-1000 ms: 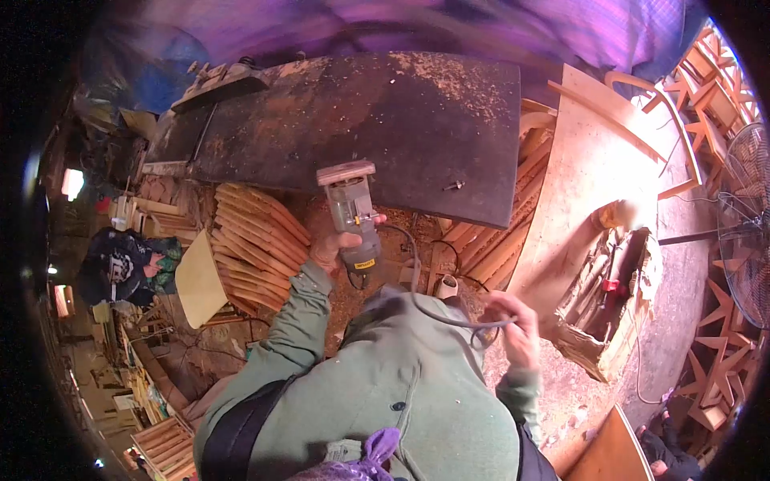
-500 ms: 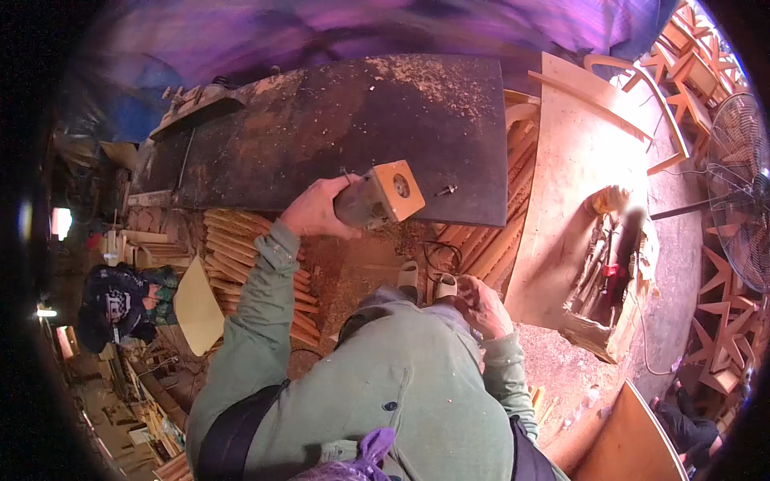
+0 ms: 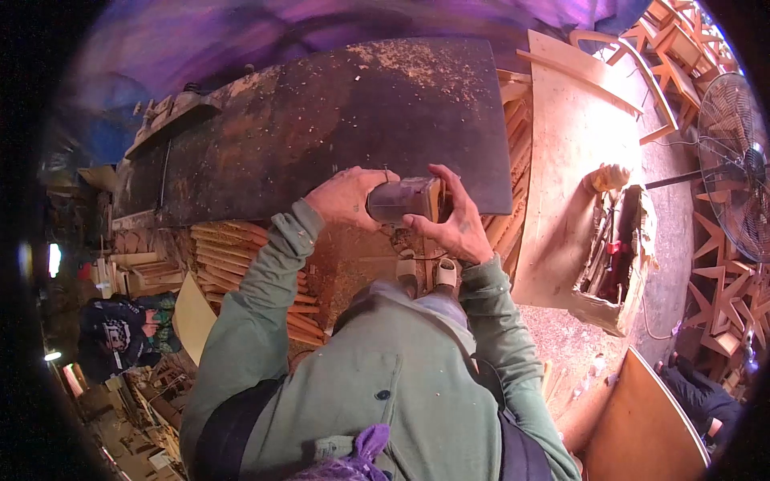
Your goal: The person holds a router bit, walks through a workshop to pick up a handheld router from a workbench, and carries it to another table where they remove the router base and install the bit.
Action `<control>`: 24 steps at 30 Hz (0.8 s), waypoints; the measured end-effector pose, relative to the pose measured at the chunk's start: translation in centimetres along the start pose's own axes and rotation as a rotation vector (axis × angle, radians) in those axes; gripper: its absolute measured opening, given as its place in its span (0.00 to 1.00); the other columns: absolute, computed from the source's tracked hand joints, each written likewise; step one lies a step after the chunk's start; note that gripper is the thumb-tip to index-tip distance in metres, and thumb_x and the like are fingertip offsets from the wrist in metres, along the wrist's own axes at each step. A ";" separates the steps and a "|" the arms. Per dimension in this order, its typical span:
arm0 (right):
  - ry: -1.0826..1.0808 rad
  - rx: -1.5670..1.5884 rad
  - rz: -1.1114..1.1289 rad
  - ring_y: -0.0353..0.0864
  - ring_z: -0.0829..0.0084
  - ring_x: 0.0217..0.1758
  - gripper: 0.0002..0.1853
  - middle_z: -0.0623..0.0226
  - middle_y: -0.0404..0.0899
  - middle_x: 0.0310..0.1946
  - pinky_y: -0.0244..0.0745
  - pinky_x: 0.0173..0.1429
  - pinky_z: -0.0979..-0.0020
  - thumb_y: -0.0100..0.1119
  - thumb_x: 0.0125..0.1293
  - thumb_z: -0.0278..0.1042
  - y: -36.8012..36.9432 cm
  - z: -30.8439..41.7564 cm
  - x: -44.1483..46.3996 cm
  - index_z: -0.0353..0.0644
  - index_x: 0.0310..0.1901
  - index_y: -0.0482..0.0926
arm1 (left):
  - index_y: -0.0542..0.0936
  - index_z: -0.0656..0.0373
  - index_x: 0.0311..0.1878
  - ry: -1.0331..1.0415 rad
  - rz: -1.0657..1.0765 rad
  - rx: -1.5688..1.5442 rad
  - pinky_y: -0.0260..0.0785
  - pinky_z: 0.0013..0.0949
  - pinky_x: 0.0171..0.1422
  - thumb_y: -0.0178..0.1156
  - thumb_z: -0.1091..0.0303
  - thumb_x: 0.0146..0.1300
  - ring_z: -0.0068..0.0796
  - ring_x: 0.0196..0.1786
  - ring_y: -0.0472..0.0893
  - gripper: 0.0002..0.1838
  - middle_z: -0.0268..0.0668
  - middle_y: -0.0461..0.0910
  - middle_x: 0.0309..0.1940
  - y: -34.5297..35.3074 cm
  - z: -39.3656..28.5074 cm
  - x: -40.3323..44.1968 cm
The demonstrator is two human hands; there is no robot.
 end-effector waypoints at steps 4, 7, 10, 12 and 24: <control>0.076 0.030 -0.066 0.79 0.64 0.60 0.44 0.58 0.78 0.57 0.76 0.67 0.64 0.80 0.54 0.38 1.5 -0.6 1.2 0.39 0.71 0.67 | 0.77 0.55 0.63 0.051 -0.211 0.248 0.68 0.44 0.65 0.79 0.59 0.45 0.44 0.58 0.83 0.39 0.42 0.85 0.54 1.7 3.3 -0.6; 0.120 0.015 -0.100 0.81 0.66 0.58 0.42 0.59 0.79 0.55 0.78 0.64 0.65 0.79 0.54 0.35 2.4 -0.7 2.0 0.40 0.70 0.68 | 0.77 0.54 0.63 0.015 -0.250 0.281 0.65 0.44 0.65 0.80 0.60 0.46 0.43 0.59 0.82 0.38 0.42 0.84 0.55 2.1 4.3 -0.6; 0.138 -0.031 -0.091 0.81 0.66 0.57 0.41 0.59 0.79 0.55 0.78 0.63 0.65 0.79 0.54 0.34 2.8 -1.2 2.3 0.40 0.69 0.69 | 0.77 0.54 0.62 0.009 -0.277 0.274 0.65 0.44 0.65 0.80 0.62 0.45 0.44 0.59 0.82 0.38 0.42 0.83 0.55 2.0 5.0 -1.2; 0.142 -0.053 -0.074 0.81 0.66 0.57 0.42 0.58 0.79 0.55 0.78 0.63 0.65 0.79 0.55 0.35 3.2 -1.3 2.5 0.40 0.70 0.68 | 0.77 0.54 0.63 0.013 -0.268 0.302 0.65 0.44 0.65 0.81 0.62 0.43 0.44 0.60 0.81 0.39 0.42 0.83 0.56 1.7 5.7 -1.2; -0.112 -0.487 -0.174 0.84 0.59 0.61 0.22 0.57 0.82 0.60 0.79 0.65 0.60 0.67 0.71 0.30 -2.9 -4.3 3.0 0.44 0.65 0.79 | 0.77 0.51 0.62 -0.157 -0.036 0.209 0.63 0.44 0.71 0.80 0.61 0.39 0.45 0.64 0.79 0.41 0.43 0.82 0.58 -0.3 7.9 -0.9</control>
Point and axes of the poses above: each hand's wrist, its own x-axis towards the middle knuckle, its own y-axis out of the palm, z = x × y, the point moved 3 cm from there along x, towards the middle knuckle
